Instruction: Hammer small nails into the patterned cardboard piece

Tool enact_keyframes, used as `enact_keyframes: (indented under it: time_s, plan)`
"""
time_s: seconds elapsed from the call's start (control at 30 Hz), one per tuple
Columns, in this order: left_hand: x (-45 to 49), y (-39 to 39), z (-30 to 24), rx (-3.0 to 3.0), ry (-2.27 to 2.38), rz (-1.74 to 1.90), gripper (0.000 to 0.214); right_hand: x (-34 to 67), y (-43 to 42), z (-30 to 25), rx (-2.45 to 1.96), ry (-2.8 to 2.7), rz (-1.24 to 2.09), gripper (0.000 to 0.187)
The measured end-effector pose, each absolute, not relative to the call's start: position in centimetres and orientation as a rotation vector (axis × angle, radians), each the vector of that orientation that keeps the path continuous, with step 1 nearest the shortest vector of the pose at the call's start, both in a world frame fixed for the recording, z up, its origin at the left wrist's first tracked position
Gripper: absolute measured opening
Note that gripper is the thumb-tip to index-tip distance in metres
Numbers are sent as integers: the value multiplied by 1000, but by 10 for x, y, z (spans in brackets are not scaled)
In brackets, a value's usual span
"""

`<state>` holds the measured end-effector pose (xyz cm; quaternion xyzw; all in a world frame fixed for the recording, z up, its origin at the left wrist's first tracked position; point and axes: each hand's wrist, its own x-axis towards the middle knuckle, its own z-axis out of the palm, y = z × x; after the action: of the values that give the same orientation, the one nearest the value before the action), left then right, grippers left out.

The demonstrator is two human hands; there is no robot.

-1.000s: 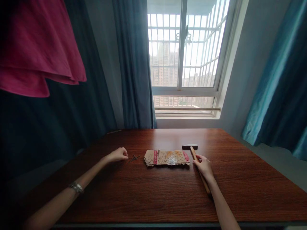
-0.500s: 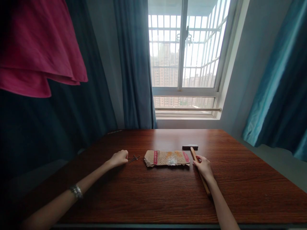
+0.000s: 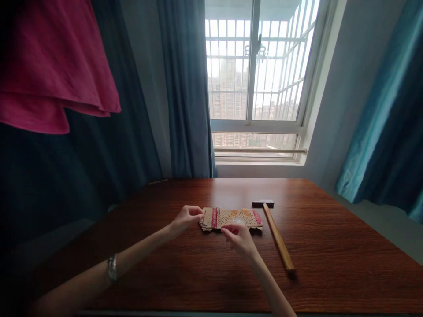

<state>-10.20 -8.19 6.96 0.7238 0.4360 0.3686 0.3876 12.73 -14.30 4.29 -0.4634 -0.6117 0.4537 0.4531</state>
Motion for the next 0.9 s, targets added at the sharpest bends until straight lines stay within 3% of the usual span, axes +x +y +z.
enact_keyframes:
  time_s: [0.17,0.57,0.9]
  plan:
    - [-64,-123,56,1802,964,930,21,98,-152,37,-1022,-1424,1356,37]
    - [-56,-111,40,1736,1011,981,23,106,-128,38,-1072,-1482,1323,30]
    - [-81,-29,24,2013,1197,962,36,128,-42,30,-1207,-1626,834,32]
